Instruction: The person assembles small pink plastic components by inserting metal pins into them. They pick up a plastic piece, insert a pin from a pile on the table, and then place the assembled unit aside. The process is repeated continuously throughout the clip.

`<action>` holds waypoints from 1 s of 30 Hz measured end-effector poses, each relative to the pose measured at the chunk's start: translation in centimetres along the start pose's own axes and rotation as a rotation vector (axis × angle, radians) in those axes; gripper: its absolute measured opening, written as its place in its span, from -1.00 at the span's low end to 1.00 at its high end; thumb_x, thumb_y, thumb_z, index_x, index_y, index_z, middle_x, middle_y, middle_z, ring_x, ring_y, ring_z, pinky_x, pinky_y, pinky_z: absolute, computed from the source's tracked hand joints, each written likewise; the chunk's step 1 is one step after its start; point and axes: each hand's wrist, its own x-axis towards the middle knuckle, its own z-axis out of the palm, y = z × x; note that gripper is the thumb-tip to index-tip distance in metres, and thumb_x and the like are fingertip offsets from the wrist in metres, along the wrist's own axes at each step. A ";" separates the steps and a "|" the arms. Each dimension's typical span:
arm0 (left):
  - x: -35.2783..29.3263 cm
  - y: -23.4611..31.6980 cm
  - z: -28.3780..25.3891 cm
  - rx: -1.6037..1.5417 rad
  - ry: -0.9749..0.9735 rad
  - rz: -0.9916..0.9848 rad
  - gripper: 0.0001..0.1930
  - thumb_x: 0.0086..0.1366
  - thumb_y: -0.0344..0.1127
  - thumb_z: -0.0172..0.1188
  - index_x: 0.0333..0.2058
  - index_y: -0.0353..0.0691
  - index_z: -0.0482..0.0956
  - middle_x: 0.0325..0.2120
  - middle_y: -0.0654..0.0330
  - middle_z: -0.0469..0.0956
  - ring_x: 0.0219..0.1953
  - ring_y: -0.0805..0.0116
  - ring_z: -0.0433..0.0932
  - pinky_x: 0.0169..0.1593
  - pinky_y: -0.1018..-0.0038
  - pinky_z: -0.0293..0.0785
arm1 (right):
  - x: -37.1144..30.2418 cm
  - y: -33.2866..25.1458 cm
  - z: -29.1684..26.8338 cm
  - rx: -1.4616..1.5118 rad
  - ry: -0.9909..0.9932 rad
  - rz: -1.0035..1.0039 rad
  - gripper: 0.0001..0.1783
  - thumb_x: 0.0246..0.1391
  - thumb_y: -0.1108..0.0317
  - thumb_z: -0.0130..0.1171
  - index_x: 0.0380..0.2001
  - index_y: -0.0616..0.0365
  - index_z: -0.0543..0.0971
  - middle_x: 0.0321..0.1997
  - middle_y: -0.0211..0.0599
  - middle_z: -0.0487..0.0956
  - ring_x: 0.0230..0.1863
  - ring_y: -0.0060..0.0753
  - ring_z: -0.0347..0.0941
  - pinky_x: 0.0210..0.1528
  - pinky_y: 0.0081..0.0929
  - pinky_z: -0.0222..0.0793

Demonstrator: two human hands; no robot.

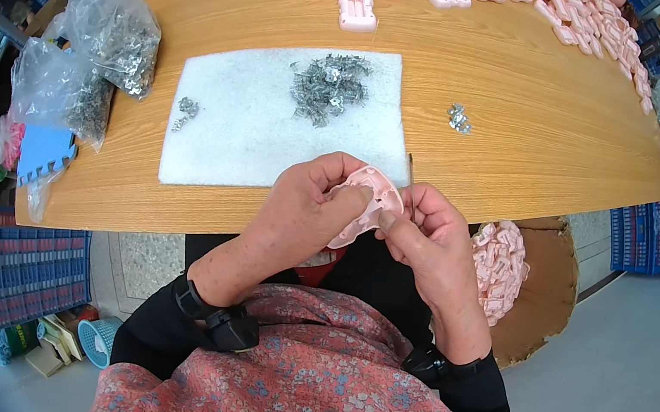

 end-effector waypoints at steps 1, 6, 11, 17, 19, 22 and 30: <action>0.0 0.0 0.0 0.000 -0.003 0.005 -0.77 0.33 -0.36 0.11 -0.15 -0.40 0.54 -0.33 0.25 0.61 -0.34 0.62 0.51 -0.28 0.63 0.46 | 0.0 0.0 0.1 0.004 0.001 -0.003 -0.90 0.18 0.43 0.19 -0.28 0.22 0.51 -0.49 -0.59 0.50 -0.52 -0.85 0.28 -0.48 -0.80 0.17; 0.1 0.3 -0.1 0.035 -0.020 -0.038 -0.80 0.37 -0.37 0.05 -0.15 -0.36 0.53 -0.34 0.25 0.62 -0.36 0.61 0.55 -0.27 0.60 0.51 | 0.4 0.2 -0.4 0.057 -0.021 0.044 -0.90 0.19 0.42 0.19 -0.29 0.22 0.51 -0.49 -0.56 0.50 -0.54 -0.85 0.27 -0.50 -0.79 0.16; 0.2 0.3 0.3 0.077 -0.033 -0.062 -0.79 0.33 -0.34 0.11 -0.17 -0.35 0.55 -0.36 0.26 0.62 -0.39 0.61 0.55 -0.33 0.62 0.50 | 0.6 0.0 -0.5 0.115 -0.028 0.096 -0.90 0.19 0.42 0.19 -0.28 0.21 0.51 -0.50 -0.55 0.51 -0.54 -0.85 0.28 -0.51 -0.80 0.15; 0.4 0.9 0.3 0.137 -0.030 -0.129 -0.77 0.25 -0.37 0.15 -0.15 -0.35 0.56 -0.37 0.24 0.62 -0.38 0.58 0.56 -0.32 0.61 0.51 | 0.3 0.8 -0.2 -0.021 0.009 -0.069 -0.89 0.19 0.41 0.19 -0.29 0.21 0.51 -0.48 -0.55 0.53 -0.54 -0.84 0.29 -0.51 -0.80 0.16; 0.3 1.2 0.4 0.145 -0.035 -0.143 -0.74 0.24 -0.38 0.13 -0.12 -0.35 0.56 -0.36 0.24 0.62 -0.38 0.57 0.57 -0.29 0.61 0.51 | 0.2 0.7 -0.5 -0.002 0.002 -0.033 -0.90 0.19 0.41 0.19 -0.30 0.20 0.50 -0.47 -0.54 0.53 -0.55 -0.84 0.28 -0.51 -0.79 0.16; 0.1 1.3 0.7 0.089 -0.065 -0.123 -0.68 0.27 -0.35 0.07 -0.05 -0.35 0.54 -0.34 0.23 0.63 -0.35 0.55 0.58 -0.25 0.59 0.51 | 0.0 0.6 -1.2 0.045 -0.026 0.024 -0.89 0.19 0.41 0.19 -0.30 0.20 0.50 -0.47 -0.51 0.54 -0.56 -0.83 0.26 -0.54 -0.79 0.12; -0.6 1.9 0.6 0.075 -0.029 -0.114 -0.50 0.36 -0.13 -0.14 0.07 -0.40 0.49 -0.19 0.06 0.61 -0.18 0.34 0.61 -0.12 0.45 0.55 | -2.0 0.5 -3.8 0.147 0.029 0.086 -0.87 0.17 0.39 0.22 -0.31 0.20 0.50 -0.47 -0.42 0.55 -0.61 -0.79 0.22 -0.62 -0.77 -0.02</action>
